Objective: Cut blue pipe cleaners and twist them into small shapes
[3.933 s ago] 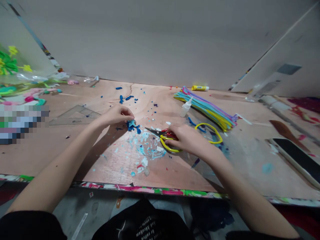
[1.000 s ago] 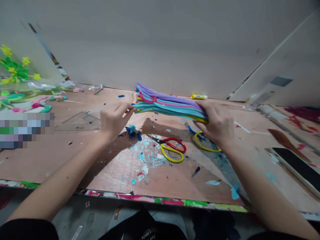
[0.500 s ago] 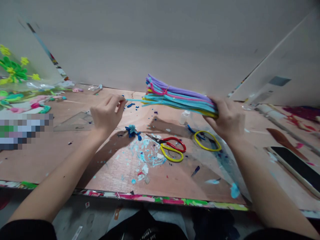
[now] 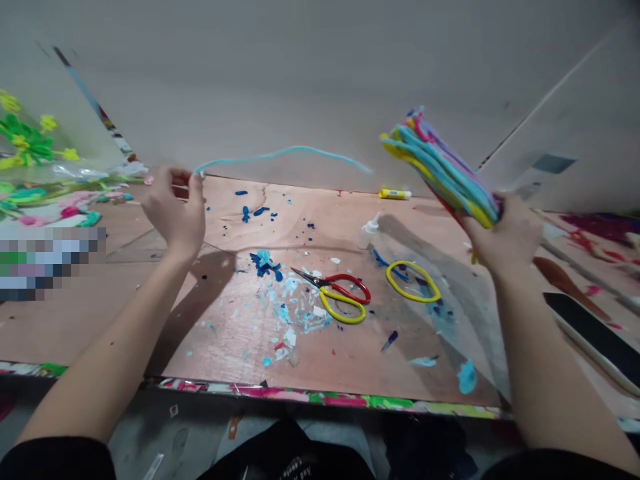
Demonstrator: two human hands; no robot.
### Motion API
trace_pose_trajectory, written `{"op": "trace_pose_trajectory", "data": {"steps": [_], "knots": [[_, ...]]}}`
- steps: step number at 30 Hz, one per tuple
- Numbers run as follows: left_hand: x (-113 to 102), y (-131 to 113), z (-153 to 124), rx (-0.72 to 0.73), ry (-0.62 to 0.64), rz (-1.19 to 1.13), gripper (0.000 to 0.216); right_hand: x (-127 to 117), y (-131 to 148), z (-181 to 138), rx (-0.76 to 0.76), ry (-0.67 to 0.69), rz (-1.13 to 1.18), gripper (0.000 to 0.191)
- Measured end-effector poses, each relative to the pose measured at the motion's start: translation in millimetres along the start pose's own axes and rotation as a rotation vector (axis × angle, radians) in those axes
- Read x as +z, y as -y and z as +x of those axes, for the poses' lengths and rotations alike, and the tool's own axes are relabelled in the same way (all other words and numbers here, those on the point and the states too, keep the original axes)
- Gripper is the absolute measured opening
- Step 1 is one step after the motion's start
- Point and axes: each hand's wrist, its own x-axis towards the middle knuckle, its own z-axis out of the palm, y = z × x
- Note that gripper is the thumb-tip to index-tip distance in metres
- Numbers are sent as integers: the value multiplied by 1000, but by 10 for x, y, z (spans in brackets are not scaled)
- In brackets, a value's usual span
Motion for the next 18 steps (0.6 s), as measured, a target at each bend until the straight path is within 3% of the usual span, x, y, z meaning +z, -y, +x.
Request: {"op": "trace_pose_trajectory", "data": {"steps": [3, 7, 9, 12, 18], "knots": [[23, 35, 13, -53, 24, -79, 17, 78, -54, -17, 118, 185, -27, 57], [76, 13, -47, -12, 38, -56, 14, 110, 48, -120, 36, 495, 1, 46], [109, -1, -88, 19, 47, -23, 13, 121, 119, -180, 23, 593, 21, 53], [149, -5, -137, 34, 96, 8, 13, 151, 177, -238, -8, 663, 48, 63], [184, -38, -221, 122, 138, 5, 13, 156, 157, -185, -132, 678, 46, 55]]}}
